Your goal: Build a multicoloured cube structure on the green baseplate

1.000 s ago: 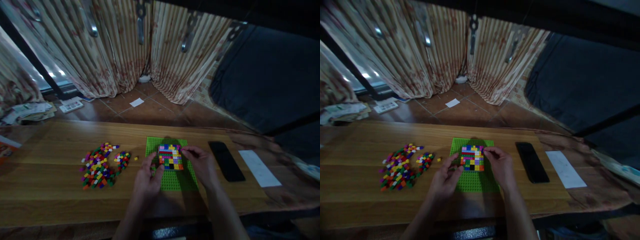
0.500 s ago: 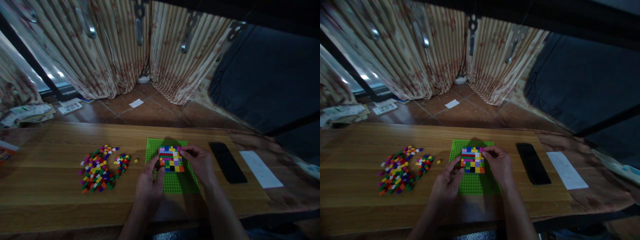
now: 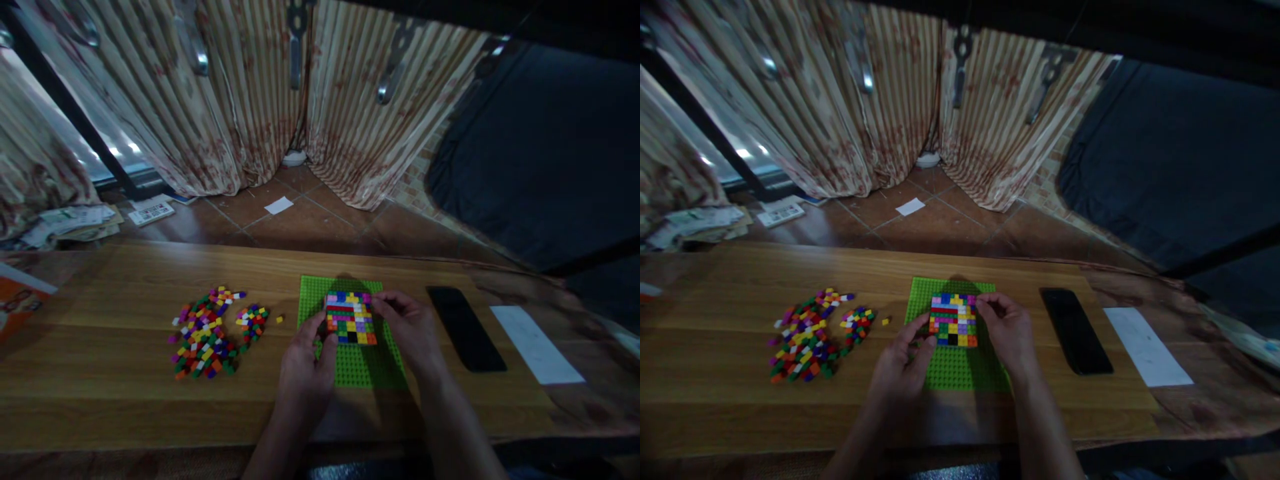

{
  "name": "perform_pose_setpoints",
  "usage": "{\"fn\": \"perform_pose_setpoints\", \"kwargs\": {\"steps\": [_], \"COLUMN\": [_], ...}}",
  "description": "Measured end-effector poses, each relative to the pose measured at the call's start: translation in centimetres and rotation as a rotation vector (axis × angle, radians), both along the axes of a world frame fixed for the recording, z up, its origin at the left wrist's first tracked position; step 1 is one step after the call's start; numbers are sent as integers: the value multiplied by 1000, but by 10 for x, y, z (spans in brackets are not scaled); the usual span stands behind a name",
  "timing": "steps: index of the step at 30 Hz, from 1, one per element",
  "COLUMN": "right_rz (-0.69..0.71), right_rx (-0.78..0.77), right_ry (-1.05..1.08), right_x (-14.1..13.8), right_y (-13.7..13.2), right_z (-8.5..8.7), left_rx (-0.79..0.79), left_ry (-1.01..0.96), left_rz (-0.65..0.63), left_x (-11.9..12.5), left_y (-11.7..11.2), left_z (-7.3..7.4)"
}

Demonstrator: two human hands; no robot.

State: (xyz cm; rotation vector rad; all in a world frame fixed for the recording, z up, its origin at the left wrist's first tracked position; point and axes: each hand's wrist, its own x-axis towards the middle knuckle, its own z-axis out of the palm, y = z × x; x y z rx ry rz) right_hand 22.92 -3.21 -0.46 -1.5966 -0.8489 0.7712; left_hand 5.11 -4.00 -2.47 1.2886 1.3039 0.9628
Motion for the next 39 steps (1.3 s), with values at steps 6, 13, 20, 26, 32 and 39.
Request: {"fn": "perform_pose_setpoints", "kwargs": {"steps": [6,13,20,26,32,39], "right_rz": [-14,-36,-52,-59,-37,-101], "right_rx": [-17,-29,-34,-39,-48,-27], "right_ry": [-8,20,84,162,170,162], "right_x": [-1,0,-3,-3,-2,5], "right_y": [2,3,4,5,3,-3], "right_z": [0,-1,1,1,-2,-7], "left_rx": [-8,21,102,61,75,19], "left_ry": [-8,2,27,18,51,57], "left_rz": [11,59,0,20,13,-6], "left_x": [1,1,1,2,1,0], "left_y": [-1,-2,-1,-1,-2,-3], "left_z": [-2,0,2,-1,-1,-1]}}
